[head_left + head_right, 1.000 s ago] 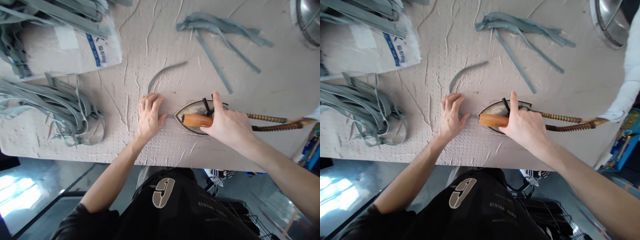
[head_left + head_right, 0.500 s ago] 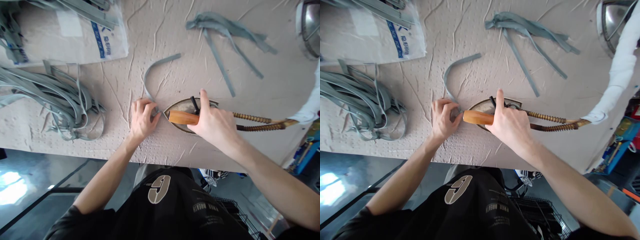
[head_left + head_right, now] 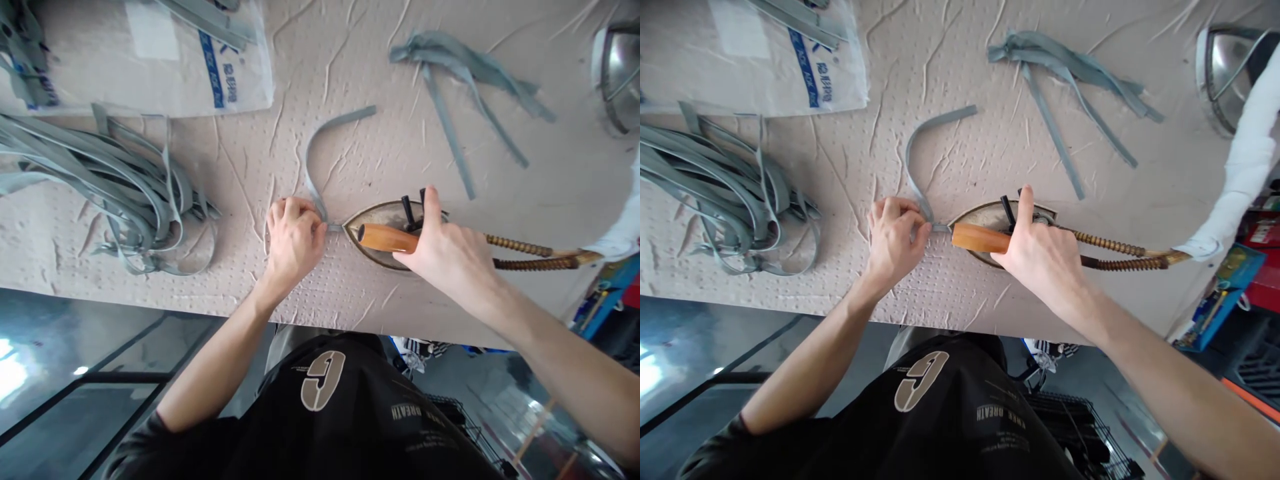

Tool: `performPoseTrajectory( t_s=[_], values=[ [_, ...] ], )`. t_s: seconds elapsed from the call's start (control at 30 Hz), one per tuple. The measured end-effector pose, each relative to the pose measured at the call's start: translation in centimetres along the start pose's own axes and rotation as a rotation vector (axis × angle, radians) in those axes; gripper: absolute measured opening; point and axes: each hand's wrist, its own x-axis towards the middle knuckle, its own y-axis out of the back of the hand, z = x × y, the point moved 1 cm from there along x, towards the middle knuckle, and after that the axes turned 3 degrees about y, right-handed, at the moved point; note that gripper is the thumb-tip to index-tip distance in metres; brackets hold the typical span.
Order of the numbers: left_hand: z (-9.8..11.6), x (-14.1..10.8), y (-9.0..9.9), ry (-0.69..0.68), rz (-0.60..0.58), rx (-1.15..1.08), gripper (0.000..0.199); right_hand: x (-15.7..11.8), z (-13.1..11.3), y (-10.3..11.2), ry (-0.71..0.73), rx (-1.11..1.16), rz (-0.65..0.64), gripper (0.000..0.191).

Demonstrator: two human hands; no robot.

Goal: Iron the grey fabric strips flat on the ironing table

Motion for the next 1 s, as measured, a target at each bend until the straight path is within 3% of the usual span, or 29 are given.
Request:
performPoseTrajectory(
  t_s=[0.3, 0.43, 0.73, 1.0],
  values=[
    [-0.2, 0.9, 0.8, 0.038, -0.083, 0.033, 0.02, 1.0, -2.5, 0.9, 0.104, -0.052, 0.08, 0.102],
    [-0.6, 1.2, 0.7, 0.034, -0.072, 0.041, 0.021, 1.2, -2.9, 1.3, 0.126, -0.011, 0.058, 0.099],
    [-1.2, 1.5, 0.2, 0.04, -0.018, 0.006, 0.022, 0.7, -1.0, 0.4, 0.074, -0.021, 0.027, 0.102],
    [-2.3, 1.2, -0.4, -0.038, 0.04, 0.031, 0.02, 1.8, -3.6, 1.6, 0.155, 0.008, 0.101, 0.099]
  ],
)
